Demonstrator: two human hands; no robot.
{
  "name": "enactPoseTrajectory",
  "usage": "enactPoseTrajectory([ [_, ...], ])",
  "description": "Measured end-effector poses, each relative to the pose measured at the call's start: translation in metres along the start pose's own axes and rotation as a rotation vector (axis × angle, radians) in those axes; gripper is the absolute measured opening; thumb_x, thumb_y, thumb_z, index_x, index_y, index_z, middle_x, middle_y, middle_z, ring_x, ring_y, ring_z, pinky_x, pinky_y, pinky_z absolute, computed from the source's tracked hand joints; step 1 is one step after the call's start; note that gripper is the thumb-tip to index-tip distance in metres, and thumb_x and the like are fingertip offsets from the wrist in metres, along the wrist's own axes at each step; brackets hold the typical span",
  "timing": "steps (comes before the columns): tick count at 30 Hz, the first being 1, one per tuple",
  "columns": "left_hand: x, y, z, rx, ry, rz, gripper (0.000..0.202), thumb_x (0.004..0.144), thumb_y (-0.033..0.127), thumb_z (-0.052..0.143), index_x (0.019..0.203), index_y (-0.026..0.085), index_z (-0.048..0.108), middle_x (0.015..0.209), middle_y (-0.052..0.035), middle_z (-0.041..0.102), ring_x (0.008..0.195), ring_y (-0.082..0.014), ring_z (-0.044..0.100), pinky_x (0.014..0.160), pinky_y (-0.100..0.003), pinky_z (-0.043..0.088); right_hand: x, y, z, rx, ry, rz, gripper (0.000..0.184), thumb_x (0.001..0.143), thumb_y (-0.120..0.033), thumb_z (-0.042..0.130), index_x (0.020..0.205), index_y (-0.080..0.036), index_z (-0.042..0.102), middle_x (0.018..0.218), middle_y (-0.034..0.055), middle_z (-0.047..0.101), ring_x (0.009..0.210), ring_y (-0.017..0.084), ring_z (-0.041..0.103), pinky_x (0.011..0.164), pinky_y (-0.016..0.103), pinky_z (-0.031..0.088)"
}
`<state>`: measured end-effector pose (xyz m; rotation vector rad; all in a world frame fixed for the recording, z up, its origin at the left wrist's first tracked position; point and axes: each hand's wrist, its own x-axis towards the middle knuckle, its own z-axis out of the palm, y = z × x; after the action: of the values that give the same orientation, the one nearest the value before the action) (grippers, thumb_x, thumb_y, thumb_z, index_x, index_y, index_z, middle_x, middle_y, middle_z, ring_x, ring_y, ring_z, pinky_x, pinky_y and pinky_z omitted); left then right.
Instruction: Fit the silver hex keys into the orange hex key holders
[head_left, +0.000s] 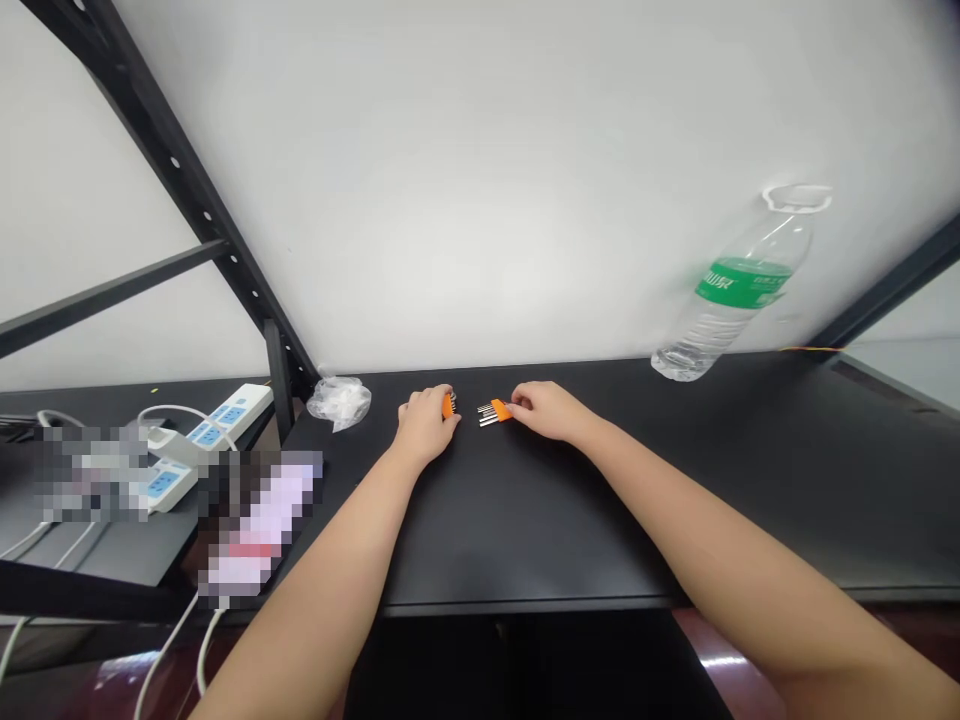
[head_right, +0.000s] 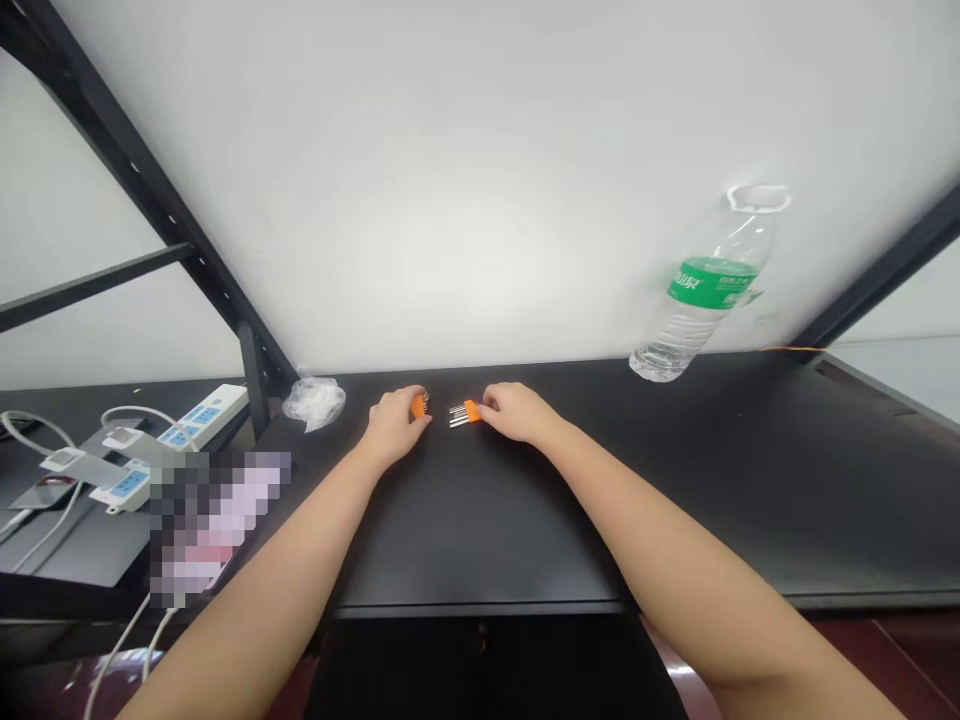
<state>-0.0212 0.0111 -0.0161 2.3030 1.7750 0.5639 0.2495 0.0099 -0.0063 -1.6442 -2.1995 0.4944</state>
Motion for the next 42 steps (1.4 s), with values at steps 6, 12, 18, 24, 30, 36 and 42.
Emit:
enactPoseTrajectory([
  [6,-0.01,0.018,-0.012,-0.033,0.161,0.081,0.024,0.094,0.037,0.064,0.115,0.026,0.068,0.126,-0.0084,0.066,0.12,-0.0304,0.055,0.097,-0.044,0.046,0.004,0.001,0.004,-0.042,-0.026,0.056,0.017,0.092,-0.036,0.062,0.084,-0.021,0.066,0.087,0.004,0.071,0.07,0.016,0.06,0.061,0.027,0.037],
  [12,-0.024,0.047,-0.003,-0.011,0.03,0.255,0.031,0.093,0.041,0.064,0.118,0.023,0.067,0.109,-0.0085,0.068,0.107,-0.0267,0.061,0.094,-0.039,0.048,0.008,0.0,0.011,-0.082,0.015,0.057,0.013,0.091,-0.032,0.065,0.085,-0.021,0.068,0.087,0.0058,0.073,0.077,0.018,0.064,0.067,0.027,0.04],
  [18,-0.021,0.044,0.012,0.011,-0.045,0.193,0.048,0.089,0.056,0.066,0.123,0.022,0.067,0.116,-0.0112,0.064,0.103,-0.0272,0.062,0.085,-0.037,0.049,0.01,-0.007,0.013,-0.006,0.001,0.129,0.006,0.086,-0.027,0.067,0.085,-0.022,0.07,0.087,0.0048,0.074,0.073,0.017,0.064,0.065,0.027,0.041],
  [24,-0.019,0.041,0.015,-0.027,-0.051,0.197,0.037,0.091,0.053,0.065,0.111,0.023,0.073,0.109,-0.0097,0.064,0.099,-0.0253,0.061,0.085,-0.036,0.049,0.009,-0.02,0.019,0.126,0.024,0.121,0.008,0.081,-0.02,0.066,0.086,-0.022,0.072,0.091,0.0034,0.075,0.077,0.017,0.064,0.065,0.027,0.044],
  [30,-0.015,0.035,0.018,-0.041,0.002,0.162,0.037,0.089,0.048,0.067,0.112,0.02,0.071,0.112,-0.0109,0.065,0.107,-0.0271,0.06,0.092,-0.037,0.05,0.004,-0.027,0.031,0.258,0.109,0.032,0.017,0.082,-0.017,0.063,0.094,-0.022,0.073,0.096,0.0028,0.074,0.081,0.016,0.065,0.072,0.027,0.049],
  [36,-0.014,0.033,0.018,0.013,0.05,0.111,0.039,0.087,0.052,0.067,0.106,0.019,0.071,0.11,-0.0126,0.066,0.11,-0.0294,0.059,0.095,-0.039,0.049,0.003,-0.032,0.035,0.228,0.155,-0.142,0.024,0.086,-0.013,0.06,0.1,-0.022,0.077,0.103,0.0044,0.073,0.089,0.017,0.066,0.083,0.031,0.051],
  [42,-0.011,0.032,0.017,-0.009,0.012,0.044,0.036,0.082,0.045,0.07,0.107,0.019,0.071,0.109,-0.0121,0.069,0.108,-0.0287,0.061,0.089,-0.037,0.05,-0.004,-0.037,0.03,0.223,0.079,-0.161,0.026,0.088,-0.013,0.06,0.101,-0.024,0.08,0.11,0.004,0.074,0.097,0.019,0.068,0.089,0.031,0.051],
])
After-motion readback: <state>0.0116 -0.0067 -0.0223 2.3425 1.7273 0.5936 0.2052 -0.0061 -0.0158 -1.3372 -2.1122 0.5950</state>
